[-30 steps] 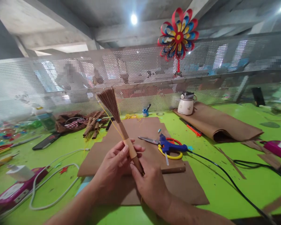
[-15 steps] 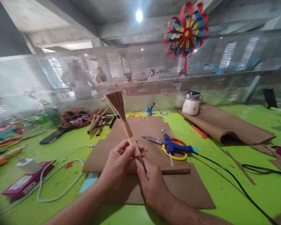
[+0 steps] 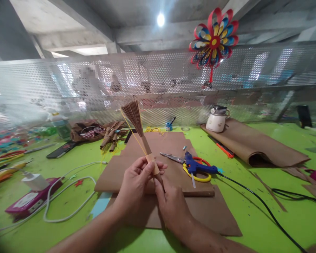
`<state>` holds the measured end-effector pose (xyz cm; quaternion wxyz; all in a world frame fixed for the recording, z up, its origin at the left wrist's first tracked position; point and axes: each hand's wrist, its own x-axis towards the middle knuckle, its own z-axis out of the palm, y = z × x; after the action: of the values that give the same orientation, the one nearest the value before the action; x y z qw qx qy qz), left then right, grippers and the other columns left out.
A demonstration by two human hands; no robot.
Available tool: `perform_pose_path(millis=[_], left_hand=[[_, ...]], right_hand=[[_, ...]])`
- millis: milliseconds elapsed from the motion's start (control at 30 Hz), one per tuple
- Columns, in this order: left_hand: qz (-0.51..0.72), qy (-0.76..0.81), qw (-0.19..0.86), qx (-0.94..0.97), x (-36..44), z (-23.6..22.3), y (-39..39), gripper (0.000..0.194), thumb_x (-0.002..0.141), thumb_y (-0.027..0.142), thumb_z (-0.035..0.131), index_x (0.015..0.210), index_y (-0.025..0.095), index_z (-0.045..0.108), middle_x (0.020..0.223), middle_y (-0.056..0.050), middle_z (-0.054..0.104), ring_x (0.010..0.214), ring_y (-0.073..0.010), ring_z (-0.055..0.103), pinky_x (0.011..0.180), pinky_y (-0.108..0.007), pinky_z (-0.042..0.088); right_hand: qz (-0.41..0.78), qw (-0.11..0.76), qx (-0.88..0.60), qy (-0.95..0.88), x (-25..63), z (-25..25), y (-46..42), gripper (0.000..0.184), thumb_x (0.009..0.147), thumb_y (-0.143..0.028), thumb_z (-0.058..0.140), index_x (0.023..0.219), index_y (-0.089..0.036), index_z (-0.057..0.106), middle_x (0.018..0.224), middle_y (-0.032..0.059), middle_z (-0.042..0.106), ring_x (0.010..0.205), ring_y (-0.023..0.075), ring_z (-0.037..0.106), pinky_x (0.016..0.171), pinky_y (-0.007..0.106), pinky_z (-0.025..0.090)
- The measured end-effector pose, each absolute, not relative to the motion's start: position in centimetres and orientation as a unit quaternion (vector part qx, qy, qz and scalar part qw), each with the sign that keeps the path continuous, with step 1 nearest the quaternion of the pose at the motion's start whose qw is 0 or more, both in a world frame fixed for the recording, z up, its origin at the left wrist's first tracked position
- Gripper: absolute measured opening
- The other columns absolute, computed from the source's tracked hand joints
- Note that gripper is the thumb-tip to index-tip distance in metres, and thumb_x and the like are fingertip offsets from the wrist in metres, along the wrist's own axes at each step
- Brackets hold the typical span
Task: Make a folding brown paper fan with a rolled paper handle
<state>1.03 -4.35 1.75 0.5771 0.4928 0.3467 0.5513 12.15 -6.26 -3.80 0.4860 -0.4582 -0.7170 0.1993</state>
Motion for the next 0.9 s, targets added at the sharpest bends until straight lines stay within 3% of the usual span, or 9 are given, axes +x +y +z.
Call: perform_pose_path(millis=[233, 333, 500, 567, 700, 900], left_hand=[[0.546, 0.345, 0.608, 0.462, 0.8, 1.9, -3.9, 0.023, 0.08, 0.032, 0.062, 0.09, 0.011, 0.06, 0.09, -0.01, 0.07, 0.085, -0.0178, 0.065, 0.079, -0.029, 0.049], [0.528, 0.349, 0.612, 0.474, 0.7, 1.9, -4.0, 0.027, 0.08, 0.033, 0.061, 0.098, 0.013, 0.06, 0.096, -0.01, 0.069, 0.084, -0.0164, 0.064, 0.076, -0.026, 0.048], [0.529, 0.313, 0.636, 0.466, 0.4, 2.1, -3.8, 0.03, 0.081, 0.032, 0.061, 0.104, 0.014, 0.056, 0.098, -0.011, 0.068, 0.089, -0.0193, 0.064, 0.076, -0.029, 0.049], [0.534, 0.284, 0.654, 0.454, -0.1, 2.3, -3.3, 0.028, 0.083, 0.031, 0.059, 0.106, 0.014, 0.055, 0.099, -0.011, 0.068, 0.088, -0.02, 0.065, 0.078, -0.031, 0.049], [0.547, 0.268, 0.66, 0.439, -1.1, 2.6, -1.9, 0.028, 0.086, 0.026, 0.055, 0.11, 0.012, 0.052, 0.097, -0.012, 0.067, 0.082, -0.0185, 0.066, 0.077, -0.031, 0.051], [0.534, 0.259, 0.682, 0.427, -1.5, 2.8, -1.8, 0.027, 0.086, 0.024, 0.053, 0.11, 0.011, 0.052, 0.091, -0.011, 0.067, 0.079, -0.0198, 0.067, 0.071, -0.03, 0.051]], right_hand=[[0.181, 0.485, -0.473, -0.713, 12.3, -4.0, -5.9, 0.026, 0.091, -0.025, 0.042, 0.101, -0.019, 0.065, 0.077, 0.0059, 0.07, 0.08, 0.0208, 0.065, 0.076, 0.031, 0.047], [0.188, 0.486, -0.483, -0.703, 12.3, -4.0, -5.9, 0.025, 0.091, -0.026, 0.043, 0.091, -0.018, 0.066, 0.068, 0.0052, 0.067, 0.076, 0.0204, 0.064, 0.072, 0.029, 0.047], [0.186, 0.484, -0.481, -0.706, 12.2, -3.9, -6.1, 0.021, 0.087, -0.027, 0.049, 0.099, -0.018, 0.065, 0.072, 0.0052, 0.067, 0.068, 0.0188, 0.061, 0.062, 0.027, 0.044], [0.201, 0.47, -0.481, -0.712, 12.2, -3.7, -6.2, 0.019, 0.087, -0.028, 0.049, 0.092, -0.017, 0.065, 0.071, 0.0043, 0.066, 0.064, 0.0171, 0.058, 0.058, 0.025, 0.042], [0.243, 0.449, -0.456, -0.729, 12.2, -3.3, -6.8, 0.029, 0.093, -0.029, 0.039, 0.075, -0.017, 0.059, 0.063, 0.0011, 0.06, 0.057, 0.0135, 0.053, 0.055, 0.023, 0.036], [0.325, 0.42, -0.426, -0.732, 12.0, -3.3, -7.4, 0.036, 0.095, -0.037, 0.033, 0.077, -0.017, 0.058, 0.062, 0.0012, 0.056, 0.059, 0.0139, 0.05, 0.055, 0.023, 0.034]])
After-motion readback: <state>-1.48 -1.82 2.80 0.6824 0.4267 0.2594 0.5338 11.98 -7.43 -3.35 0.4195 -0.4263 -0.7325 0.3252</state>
